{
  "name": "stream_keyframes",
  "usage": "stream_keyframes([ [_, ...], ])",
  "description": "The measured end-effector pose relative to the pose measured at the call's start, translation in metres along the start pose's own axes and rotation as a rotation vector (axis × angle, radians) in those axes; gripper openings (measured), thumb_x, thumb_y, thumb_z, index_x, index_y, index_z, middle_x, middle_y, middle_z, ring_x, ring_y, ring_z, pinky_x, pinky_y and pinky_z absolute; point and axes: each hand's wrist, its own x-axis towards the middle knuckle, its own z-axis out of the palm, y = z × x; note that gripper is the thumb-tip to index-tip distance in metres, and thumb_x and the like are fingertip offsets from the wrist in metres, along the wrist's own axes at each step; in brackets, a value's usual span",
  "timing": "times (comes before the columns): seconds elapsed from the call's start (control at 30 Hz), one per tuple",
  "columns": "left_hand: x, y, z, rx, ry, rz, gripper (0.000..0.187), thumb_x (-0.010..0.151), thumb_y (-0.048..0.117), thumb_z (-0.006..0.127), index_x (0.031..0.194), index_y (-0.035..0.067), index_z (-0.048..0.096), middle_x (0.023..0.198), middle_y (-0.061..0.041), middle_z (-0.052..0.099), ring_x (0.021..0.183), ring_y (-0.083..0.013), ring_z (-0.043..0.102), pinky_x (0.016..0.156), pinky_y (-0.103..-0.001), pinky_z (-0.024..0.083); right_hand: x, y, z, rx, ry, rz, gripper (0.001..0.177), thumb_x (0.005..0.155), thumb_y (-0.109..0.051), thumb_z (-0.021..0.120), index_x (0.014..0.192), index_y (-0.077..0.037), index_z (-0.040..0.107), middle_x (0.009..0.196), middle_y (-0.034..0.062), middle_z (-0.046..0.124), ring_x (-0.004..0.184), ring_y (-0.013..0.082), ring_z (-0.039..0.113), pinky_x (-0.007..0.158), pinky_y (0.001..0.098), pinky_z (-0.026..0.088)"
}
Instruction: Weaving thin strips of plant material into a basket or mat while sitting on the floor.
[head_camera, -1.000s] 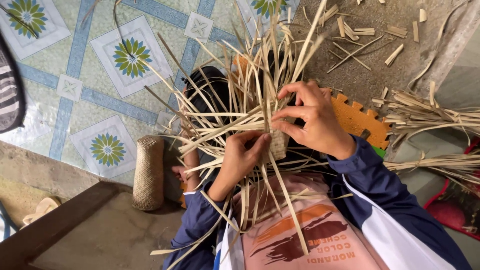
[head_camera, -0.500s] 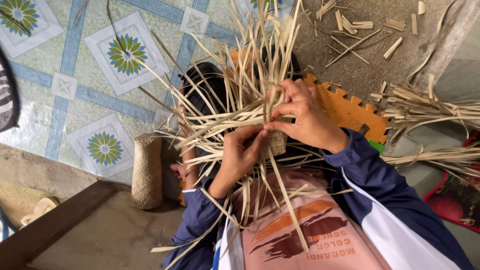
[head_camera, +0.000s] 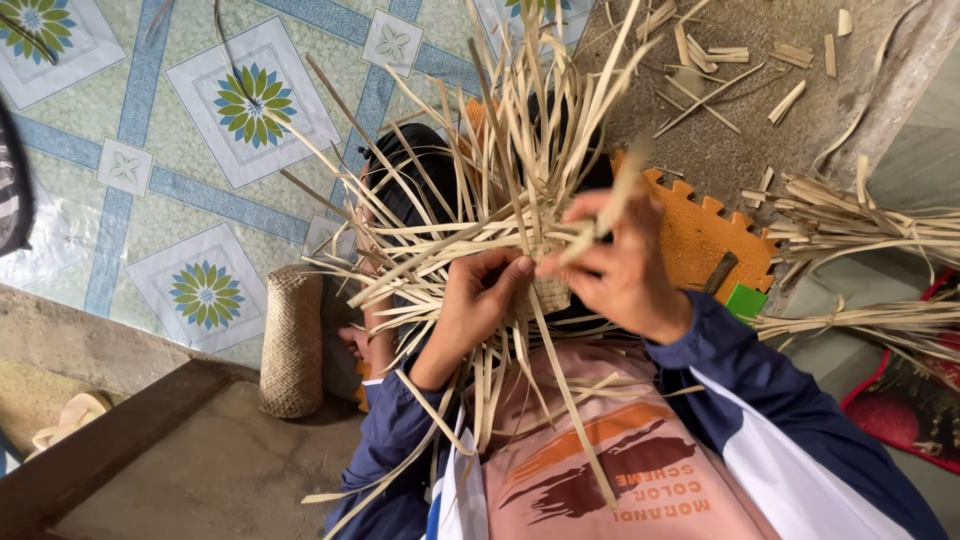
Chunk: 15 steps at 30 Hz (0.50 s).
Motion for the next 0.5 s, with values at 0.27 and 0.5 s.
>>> stream_keyframes([
  [0.27,0.0,0.006,0.005,0.056,-0.005,0.002,0.016,0.095,0.016,0.072,0.09,0.002,0.078,0.066,-0.012,0.068,0.071,-0.0108,0.055,0.063,-0.029,0.049,-0.029,-0.018,0.002,-0.185,-0.009,-0.135,0.008,0.096,-0.031,0.076,0.089,-0.029,0.078,0.115,-0.0025,0.06,0.091,0.0204,0.048,0.083,0.038,0.033],
  [0.5,-0.003,0.005,0.009,0.116,0.035,0.116,0.011,0.092,0.013,0.075,0.094,0.004,0.08,0.068,-0.015,0.072,0.068,-0.015,0.066,0.064,-0.029,0.053,-0.002,0.004,-0.015,0.036,-0.169,0.159,0.018,0.092,-0.034,0.071,0.096,-0.018,0.078,0.128,0.0093,0.057,0.103,0.0265,0.048,0.093,0.0439,0.032],
])
